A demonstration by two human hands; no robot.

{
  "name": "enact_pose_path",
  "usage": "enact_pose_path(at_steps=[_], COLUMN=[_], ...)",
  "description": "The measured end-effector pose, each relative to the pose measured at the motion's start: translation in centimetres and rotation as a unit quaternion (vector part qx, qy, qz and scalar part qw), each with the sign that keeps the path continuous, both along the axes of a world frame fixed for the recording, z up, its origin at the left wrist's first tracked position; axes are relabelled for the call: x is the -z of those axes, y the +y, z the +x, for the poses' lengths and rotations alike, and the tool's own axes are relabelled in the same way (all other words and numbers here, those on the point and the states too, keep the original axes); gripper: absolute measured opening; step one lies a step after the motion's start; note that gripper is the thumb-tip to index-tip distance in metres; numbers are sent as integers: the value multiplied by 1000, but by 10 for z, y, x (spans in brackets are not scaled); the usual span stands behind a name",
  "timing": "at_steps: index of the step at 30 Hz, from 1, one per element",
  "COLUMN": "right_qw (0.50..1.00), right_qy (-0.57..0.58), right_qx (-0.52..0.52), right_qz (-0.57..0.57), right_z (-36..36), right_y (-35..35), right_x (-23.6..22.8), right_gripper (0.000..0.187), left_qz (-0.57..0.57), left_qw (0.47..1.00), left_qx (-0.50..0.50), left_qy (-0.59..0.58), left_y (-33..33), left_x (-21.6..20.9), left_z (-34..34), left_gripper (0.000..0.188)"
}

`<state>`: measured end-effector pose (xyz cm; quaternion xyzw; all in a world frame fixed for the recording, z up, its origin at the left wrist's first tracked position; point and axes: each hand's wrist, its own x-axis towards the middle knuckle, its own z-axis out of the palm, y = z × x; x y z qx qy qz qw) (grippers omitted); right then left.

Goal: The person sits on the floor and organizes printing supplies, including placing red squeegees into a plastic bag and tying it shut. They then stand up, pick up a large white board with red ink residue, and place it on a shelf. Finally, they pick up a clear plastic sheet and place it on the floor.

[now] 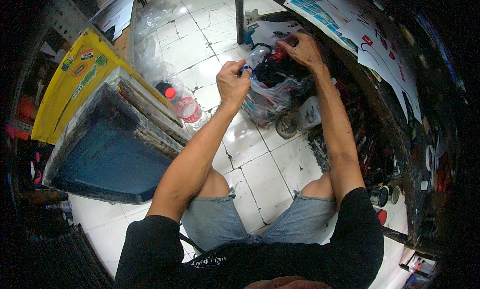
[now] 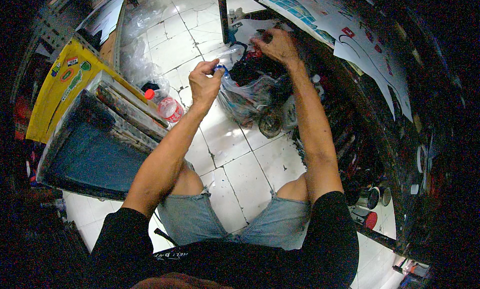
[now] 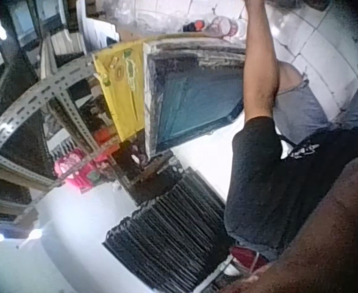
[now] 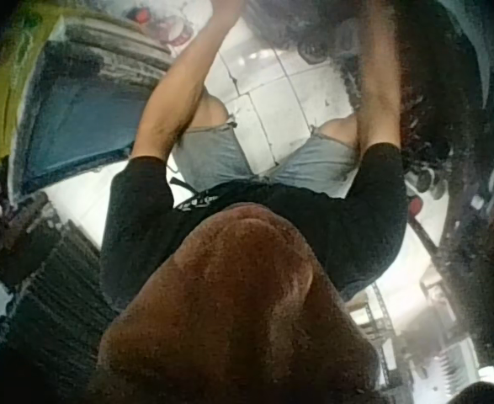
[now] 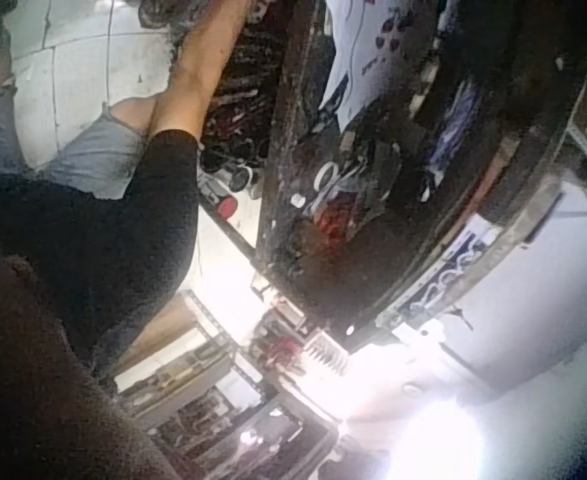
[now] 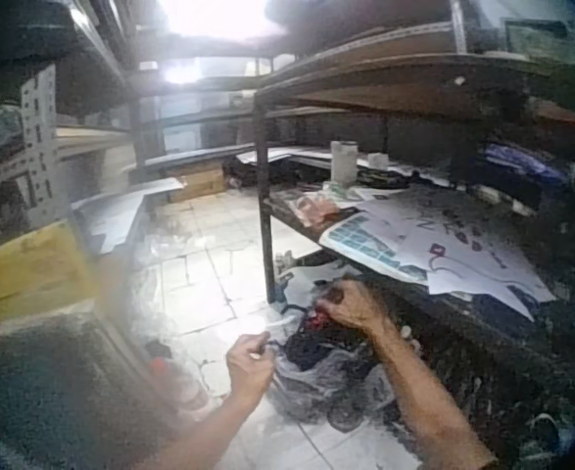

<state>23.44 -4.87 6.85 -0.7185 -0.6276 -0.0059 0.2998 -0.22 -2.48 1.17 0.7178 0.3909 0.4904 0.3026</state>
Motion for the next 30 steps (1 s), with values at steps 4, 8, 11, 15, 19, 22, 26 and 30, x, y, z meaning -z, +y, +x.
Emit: enact_pose_path(at_steps=[4, 8, 11, 15, 19, 22, 26, 30], right_qw=[979, 937, 899, 899, 908, 939, 964, 921], right_qy=[161, 329, 360, 349, 331, 225, 29, -131], right_qx=[-116, -106, -176, -119, -101, -196, -259, 65], right_qz=[-38, 45, 175, 238, 235, 169, -50, -362], right_z=[-9, -30, -39, -49, -49, -43, -42, -47], right_y=[17, 17, 6, -25, -60, -95, -105, -75], right_x=[27, -7, -49, -94, -129, -138, -112, -67], right_gripper=[34, 16, 13, 12, 11, 19, 28, 60], left_qz=[21, 8, -6, -36, -60, -97, -155, -229], left_qw=[1000, 1000, 999, 999, 998, 994, 983, 953], left_qx=[22, 4, -13, -11, -21, -50, -89, -146], left_qy=[-5, 14, 31, 21, -1, 15, -48, -132], left_y=[-1, 3, 8, 15, 18, 22, 42, 52], left_x=[1, 4, 11, 21, 22, 21, 29, 25], left_z=[8, 3, 2, 2, 3, 1, -2, -11], left_gripper=[28, 29, 30, 36, 43, 48, 54, 51])
